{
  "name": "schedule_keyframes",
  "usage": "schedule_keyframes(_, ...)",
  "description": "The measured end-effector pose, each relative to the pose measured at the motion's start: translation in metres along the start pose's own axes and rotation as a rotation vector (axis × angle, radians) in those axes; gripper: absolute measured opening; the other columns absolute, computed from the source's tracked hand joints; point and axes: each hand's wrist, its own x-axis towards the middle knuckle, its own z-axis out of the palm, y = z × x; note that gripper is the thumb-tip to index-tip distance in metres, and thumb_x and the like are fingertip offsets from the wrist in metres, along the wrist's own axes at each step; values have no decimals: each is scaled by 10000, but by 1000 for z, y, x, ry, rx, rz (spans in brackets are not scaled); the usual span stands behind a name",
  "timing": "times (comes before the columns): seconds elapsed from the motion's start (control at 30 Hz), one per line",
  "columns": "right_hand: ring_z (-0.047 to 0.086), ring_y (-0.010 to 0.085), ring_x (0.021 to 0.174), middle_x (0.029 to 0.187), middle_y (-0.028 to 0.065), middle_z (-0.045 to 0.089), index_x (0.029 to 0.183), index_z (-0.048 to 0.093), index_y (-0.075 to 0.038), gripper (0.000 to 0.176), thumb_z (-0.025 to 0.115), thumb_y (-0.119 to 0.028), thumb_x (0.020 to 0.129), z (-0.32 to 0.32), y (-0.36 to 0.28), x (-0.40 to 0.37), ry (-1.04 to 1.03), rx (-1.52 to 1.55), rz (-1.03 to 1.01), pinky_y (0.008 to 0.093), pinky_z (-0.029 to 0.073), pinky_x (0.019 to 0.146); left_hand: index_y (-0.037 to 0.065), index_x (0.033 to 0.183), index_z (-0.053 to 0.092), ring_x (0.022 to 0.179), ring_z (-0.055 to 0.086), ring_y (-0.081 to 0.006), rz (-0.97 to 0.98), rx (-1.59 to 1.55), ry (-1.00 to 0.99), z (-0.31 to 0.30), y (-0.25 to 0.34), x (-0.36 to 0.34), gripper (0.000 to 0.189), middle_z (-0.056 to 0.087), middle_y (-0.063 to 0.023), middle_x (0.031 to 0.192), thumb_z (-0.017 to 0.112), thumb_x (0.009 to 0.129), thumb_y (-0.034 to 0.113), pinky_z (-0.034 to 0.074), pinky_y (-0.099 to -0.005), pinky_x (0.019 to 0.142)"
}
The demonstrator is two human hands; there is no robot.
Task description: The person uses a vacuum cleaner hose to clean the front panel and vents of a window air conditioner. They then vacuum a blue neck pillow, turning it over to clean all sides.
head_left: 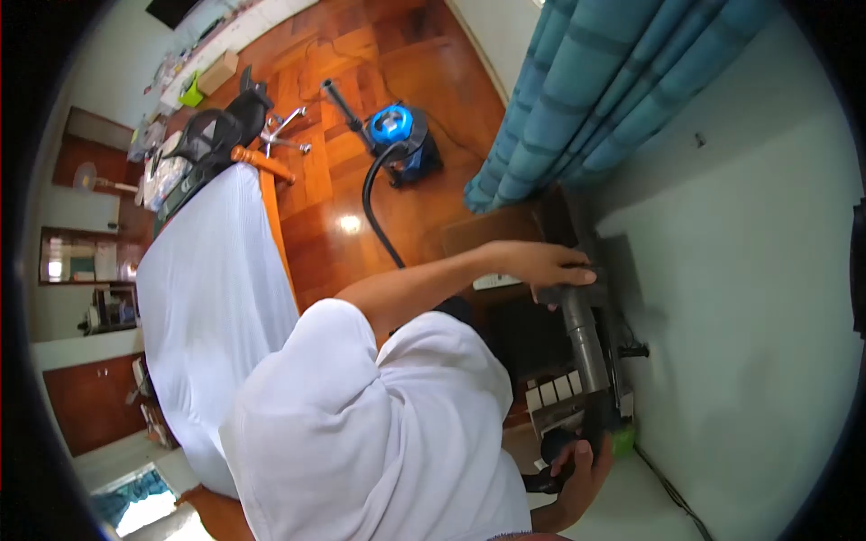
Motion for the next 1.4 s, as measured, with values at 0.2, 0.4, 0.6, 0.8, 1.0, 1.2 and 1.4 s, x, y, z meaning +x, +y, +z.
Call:
schedule_keyframes(0.2,482,121,497,633,34,532,1156,588,23,371,663,-302,993,20,3,-13,125,31,-123,279,397,443,8,945,651,678,532,-148,11,-282,84,12,21,27,454,566,-71,704,541,1088,425,461,-367,664)
schedule_keyframes(0.4,568,413,1162,1332,294,587,1429,505,95,682,632,-444,1031,18,33,-29,289,-373,47,469,461,995,-6,1004,648,820,530,-103,213,-190,4,39,41,70,363,597,-28,808,575,1088,340,458,-325,749)
schedule_keyframes(0.6,573,150,756,896,68,622,1251,593,-2,434,646,-365,1018,-10,61,-58,782,99,-77,305,477,647,15,1108,639,826,710,-169,314,-403,-123,114,22,106,320,699,-108,947,483,1098,294,556,-324,744)
schedule_keyframes(0.8,516,76,556,690,-14,534,1038,602,-57,294,627,-350,1047,-75,78,-98,1321,432,-9,240,432,518,26,1171,673,862,700,-138,76,-205,-416,198,27,73,266,720,-83,1014,523,1098,233,553,-288,759)
schedule_keyframes(1.0,537,114,560,695,7,539,1074,602,-71,274,649,-337,1030,-114,195,-69,1311,646,303,268,463,512,-1,1165,656,909,702,-169,72,66,-892,305,7,55,311,717,-106,1023,517,1109,271,569,-316,832)
schedule_keyframes(1.2,530,97,667,749,8,542,1122,622,-20,368,627,-377,1033,-125,261,-34,1368,641,324,283,433,572,18,1246,629,1017,687,-354,313,371,-837,445,-81,107,339,702,-180,1116,662,996,244,533,-443,863)
schedule_keyframes(1.4,517,101,549,691,3,533,1085,603,-53,317,639,-365,1039,-163,271,-15,1347,699,215,262,439,504,26,1575,268,1329,494,-505,296,729,-708,548,-156,173,960,363,-352,1499,820,877,385,488,-525,1056)
